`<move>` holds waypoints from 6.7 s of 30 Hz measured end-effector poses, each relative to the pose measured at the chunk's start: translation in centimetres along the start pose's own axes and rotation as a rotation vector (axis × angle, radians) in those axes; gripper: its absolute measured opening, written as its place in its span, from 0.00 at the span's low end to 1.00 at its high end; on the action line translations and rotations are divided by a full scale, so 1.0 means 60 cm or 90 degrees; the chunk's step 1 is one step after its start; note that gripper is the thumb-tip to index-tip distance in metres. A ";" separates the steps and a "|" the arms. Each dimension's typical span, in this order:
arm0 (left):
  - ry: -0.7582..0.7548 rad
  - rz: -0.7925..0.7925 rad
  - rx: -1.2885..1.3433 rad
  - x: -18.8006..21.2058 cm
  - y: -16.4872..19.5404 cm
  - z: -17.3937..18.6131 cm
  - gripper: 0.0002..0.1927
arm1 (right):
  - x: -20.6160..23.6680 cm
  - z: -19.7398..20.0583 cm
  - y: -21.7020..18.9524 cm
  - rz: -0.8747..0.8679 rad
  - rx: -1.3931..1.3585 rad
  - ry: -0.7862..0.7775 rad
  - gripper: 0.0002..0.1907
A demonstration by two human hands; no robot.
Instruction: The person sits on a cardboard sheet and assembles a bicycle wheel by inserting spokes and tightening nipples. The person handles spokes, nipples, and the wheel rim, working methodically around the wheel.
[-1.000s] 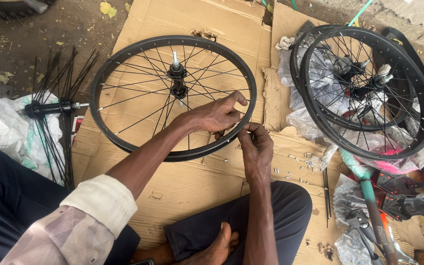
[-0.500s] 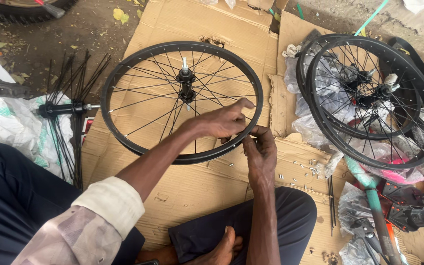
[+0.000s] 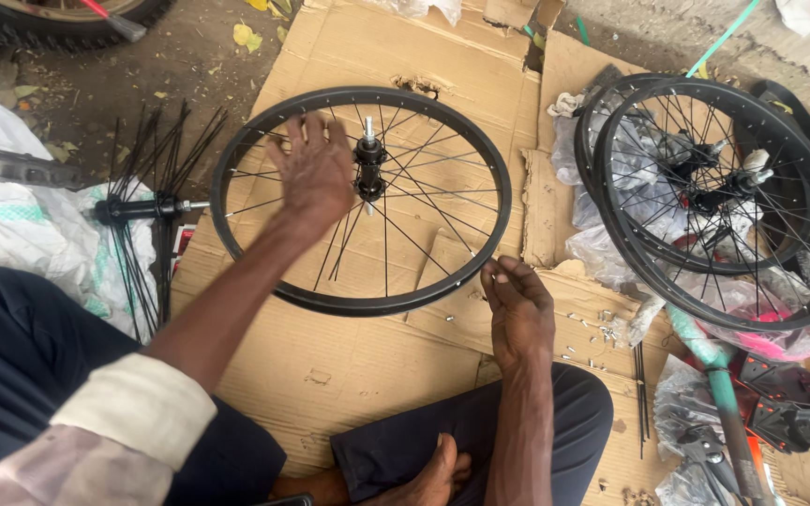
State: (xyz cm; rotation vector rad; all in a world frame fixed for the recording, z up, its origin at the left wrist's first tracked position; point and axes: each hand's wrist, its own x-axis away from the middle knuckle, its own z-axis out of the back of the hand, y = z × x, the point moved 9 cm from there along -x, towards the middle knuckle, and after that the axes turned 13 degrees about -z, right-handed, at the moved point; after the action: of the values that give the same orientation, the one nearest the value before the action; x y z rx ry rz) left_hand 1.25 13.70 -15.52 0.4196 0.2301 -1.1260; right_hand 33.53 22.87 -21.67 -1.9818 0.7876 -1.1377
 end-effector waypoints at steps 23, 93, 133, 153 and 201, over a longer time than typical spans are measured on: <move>-0.271 0.123 0.267 0.059 0.008 -0.027 0.12 | 0.012 -0.042 0.010 -0.029 0.145 -0.018 0.08; -0.480 -0.098 0.802 0.038 0.259 -0.068 0.08 | 0.049 -0.057 -0.045 0.214 0.270 0.094 0.06; -0.416 -0.168 0.634 0.046 0.272 -0.091 0.19 | 0.034 -0.064 -0.035 0.176 0.332 0.032 0.08; -0.480 -0.091 0.715 0.045 0.276 -0.109 0.28 | 0.015 -0.032 -0.017 0.104 0.200 -0.008 0.08; -0.350 -0.205 0.661 0.039 0.247 -0.070 0.13 | 0.101 -0.082 -0.053 0.298 0.395 0.187 0.05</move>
State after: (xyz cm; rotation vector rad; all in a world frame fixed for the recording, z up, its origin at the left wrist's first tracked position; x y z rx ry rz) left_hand 15.81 19.01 -17.08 0.9763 -0.8387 -1.5825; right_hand 32.20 18.59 -14.54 -1.0671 0.8558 -1.2081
